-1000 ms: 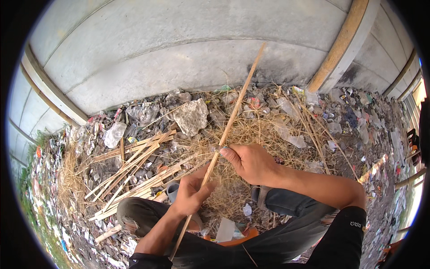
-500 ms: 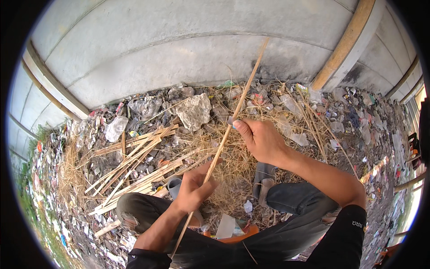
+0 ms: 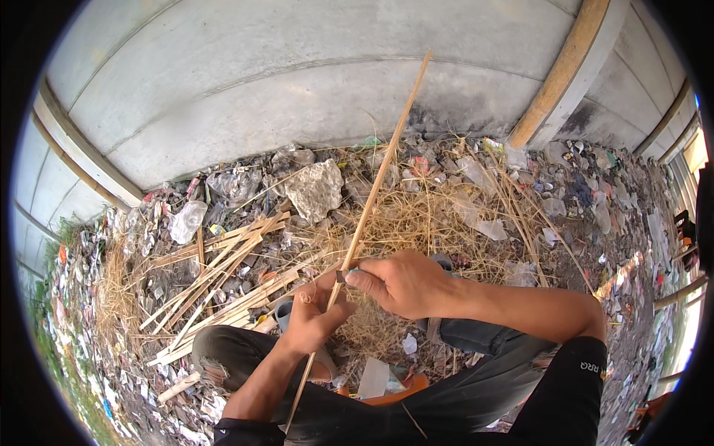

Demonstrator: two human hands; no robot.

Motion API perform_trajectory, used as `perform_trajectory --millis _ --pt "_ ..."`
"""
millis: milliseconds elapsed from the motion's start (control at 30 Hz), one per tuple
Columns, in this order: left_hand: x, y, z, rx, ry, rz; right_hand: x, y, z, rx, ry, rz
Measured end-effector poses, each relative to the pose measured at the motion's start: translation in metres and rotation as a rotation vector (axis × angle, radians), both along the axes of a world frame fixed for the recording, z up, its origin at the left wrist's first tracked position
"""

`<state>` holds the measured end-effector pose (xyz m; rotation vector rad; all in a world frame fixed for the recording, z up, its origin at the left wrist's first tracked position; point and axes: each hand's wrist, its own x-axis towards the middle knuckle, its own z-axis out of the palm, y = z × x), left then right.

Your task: The person sits on the ground and uses a small knife to shave the surface of a long bamboo stick. They hold the stick with their left hand and scrape along its length with the knife in their right hand, creating thin shavings that fall onto the debris-covered floor.

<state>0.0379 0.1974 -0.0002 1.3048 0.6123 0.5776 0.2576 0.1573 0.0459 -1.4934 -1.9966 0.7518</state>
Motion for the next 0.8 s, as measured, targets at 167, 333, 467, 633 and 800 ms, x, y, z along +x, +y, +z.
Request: perform_trajectory --millis 167,333,467,633,800 --pt "0.0 -0.005 0.011 -0.134 0.007 -0.028 0.027 0.025 -0.005 -0.072 0.275 -0.195" --pt "-0.003 -0.007 0.003 -0.196 -0.027 -0.11 0.041 0.034 0.002 -0.034 0.457 -0.319" --pt "-0.005 -0.004 0.004 -0.181 0.032 -0.173 0.056 0.035 -0.004 -0.145 0.564 -0.272" --pt "-0.003 0.01 -0.024 0.056 0.15 0.426 0.052 0.033 -0.013 -0.121 0.598 -0.212" --pt "-0.035 0.02 -0.018 1.01 1.022 -0.028 0.053 0.026 -0.008 -0.145 0.536 -0.244"
